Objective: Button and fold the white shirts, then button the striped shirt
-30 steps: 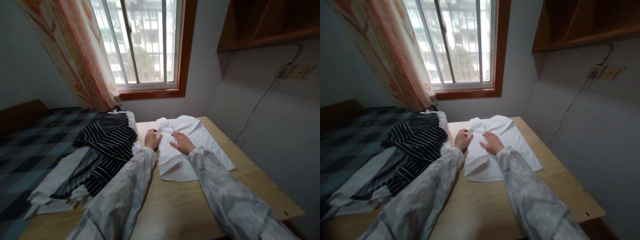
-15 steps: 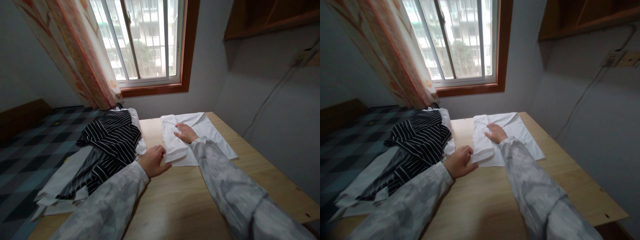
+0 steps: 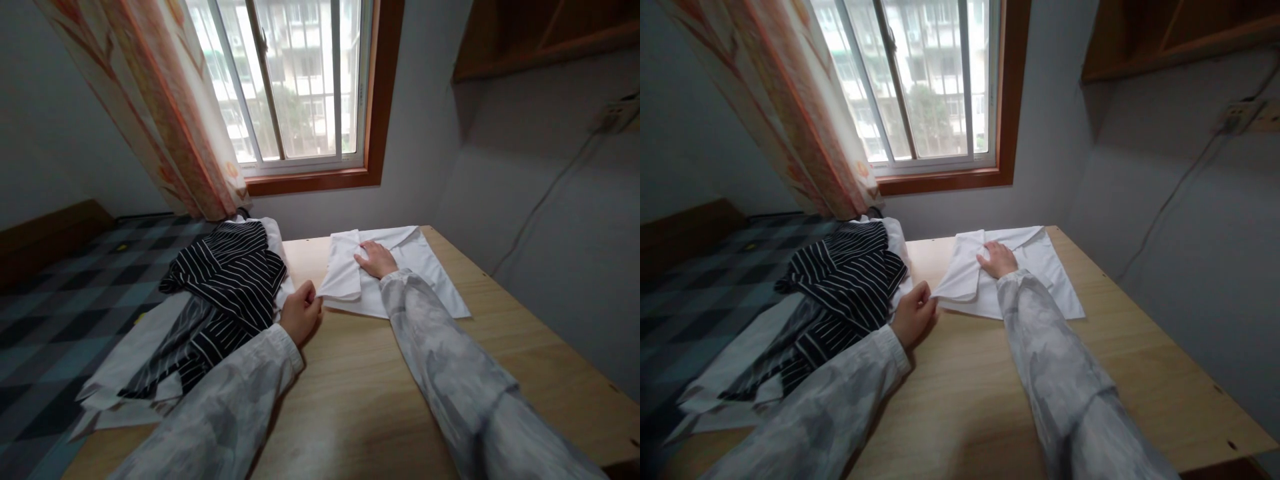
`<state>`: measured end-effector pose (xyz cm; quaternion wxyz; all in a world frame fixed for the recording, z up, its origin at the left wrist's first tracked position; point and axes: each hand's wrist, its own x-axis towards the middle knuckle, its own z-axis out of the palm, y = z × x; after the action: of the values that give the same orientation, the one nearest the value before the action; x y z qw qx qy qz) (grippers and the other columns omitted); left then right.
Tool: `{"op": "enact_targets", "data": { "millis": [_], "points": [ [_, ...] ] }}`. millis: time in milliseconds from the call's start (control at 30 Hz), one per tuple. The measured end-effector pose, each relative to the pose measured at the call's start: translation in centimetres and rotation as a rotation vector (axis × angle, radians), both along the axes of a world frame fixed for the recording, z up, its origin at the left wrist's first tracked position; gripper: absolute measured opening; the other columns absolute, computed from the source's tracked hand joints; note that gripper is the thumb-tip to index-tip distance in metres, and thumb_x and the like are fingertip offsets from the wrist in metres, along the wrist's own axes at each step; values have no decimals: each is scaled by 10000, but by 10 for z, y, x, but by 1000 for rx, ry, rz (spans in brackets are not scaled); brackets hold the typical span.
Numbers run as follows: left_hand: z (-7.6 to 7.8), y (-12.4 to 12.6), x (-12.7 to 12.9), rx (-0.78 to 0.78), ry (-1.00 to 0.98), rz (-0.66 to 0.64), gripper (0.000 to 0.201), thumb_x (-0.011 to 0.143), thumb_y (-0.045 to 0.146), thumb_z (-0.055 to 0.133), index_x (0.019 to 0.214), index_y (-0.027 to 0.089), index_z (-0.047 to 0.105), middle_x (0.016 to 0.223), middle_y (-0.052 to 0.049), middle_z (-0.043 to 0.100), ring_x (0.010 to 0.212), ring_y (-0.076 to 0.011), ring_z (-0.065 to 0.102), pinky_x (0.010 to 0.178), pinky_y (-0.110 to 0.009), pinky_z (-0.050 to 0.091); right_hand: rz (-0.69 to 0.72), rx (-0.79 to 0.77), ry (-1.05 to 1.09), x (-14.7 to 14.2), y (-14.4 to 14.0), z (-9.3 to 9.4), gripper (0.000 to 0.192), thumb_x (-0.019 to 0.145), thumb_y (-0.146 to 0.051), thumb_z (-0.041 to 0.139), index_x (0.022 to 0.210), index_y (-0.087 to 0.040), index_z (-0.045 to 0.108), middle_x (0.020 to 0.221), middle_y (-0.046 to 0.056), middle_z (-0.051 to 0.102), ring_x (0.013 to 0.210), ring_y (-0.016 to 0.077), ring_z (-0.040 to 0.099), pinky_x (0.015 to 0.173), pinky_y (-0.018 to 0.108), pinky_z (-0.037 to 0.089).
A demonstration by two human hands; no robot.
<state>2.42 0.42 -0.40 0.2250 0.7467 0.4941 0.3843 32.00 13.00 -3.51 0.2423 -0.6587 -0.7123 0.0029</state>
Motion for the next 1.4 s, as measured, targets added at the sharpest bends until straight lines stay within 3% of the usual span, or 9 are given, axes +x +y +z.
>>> {"op": "enact_targets", "data": {
  "millis": [200,400,533,700,767,967,1100,1200,1400],
  "points": [
    [2,-2,1,155,300,-115,249,808,150,616,706,244,409,613,39,458,675,-182,506,746,-313,419,-28,1,47,-4,1,0,479,1073,-470,576,1428,-155,641,1463,165,679,1355,327,599,1186,416,408],
    [6,-9,2,256,432,-156,287,808,131,664,1079,225,639,935,-41,697,899,-245,655,978,-398,492,122,106,140,0,-13,-1,478,1039,-420,627,1442,-163,633,1319,143,712,1196,300,620,1111,392,455],
    [12,-9,1,264,474,-338,154,849,120,587,938,221,660,1055,-93,696,992,-254,659,912,-377,510,190,126,171,-2,-18,-3,294,994,-361,669,1224,-191,737,1066,94,703,1017,267,616,1027,377,487],
    [19,-14,2,278,492,-392,110,788,168,653,880,221,682,932,-71,698,918,-251,663,922,-403,491,246,24,291,13,-17,1,331,971,-367,690,1246,-187,732,1098,91,714,996,241,655,980,358,528],
    [20,-14,2,260,473,-383,30,845,223,655,857,220,683,895,-62,698,886,-238,662,922,-400,484,164,3,279,34,-22,5,365,974,-384,683,1274,-179,709,1157,112,730,1039,248,676,989,358,535],
    [19,-10,5,83,558,-135,524,1104,433,486,632,216,554,739,-43,659,759,-198,648,893,-378,457,-516,39,-74,114,-58,2,656,947,-603,698,1330,-72,660,1365,298,657,1292,432,602,1064,510,493],
    [23,-10,11,26,566,103,380,941,580,751,906,212,664,905,-54,713,829,-236,684,812,-358,443,-455,-166,-34,145,-67,0,388,1023,-420,619,1265,-125,689,1279,223,735,1190,332,689,994,400,510],
    [26,-4,17,-64,597,117,425,941,634,724,946,212,673,920,-60,710,837,-245,689,767,-345,434,-349,-293,-1,157,-64,5,230,1007,-270,598,1177,-185,727,1161,139,791,1105,269,728,947,344,512],
    [19,13,18,-148,520,-22,314,959,473,668,787,212,638,885,-43,701,809,-207,654,709,-313,420,-456,-214,-57,175,-70,13,522,909,-516,764,1251,-123,731,1348,255,714,1281,375,666,1025,417,512]
  ]
}}
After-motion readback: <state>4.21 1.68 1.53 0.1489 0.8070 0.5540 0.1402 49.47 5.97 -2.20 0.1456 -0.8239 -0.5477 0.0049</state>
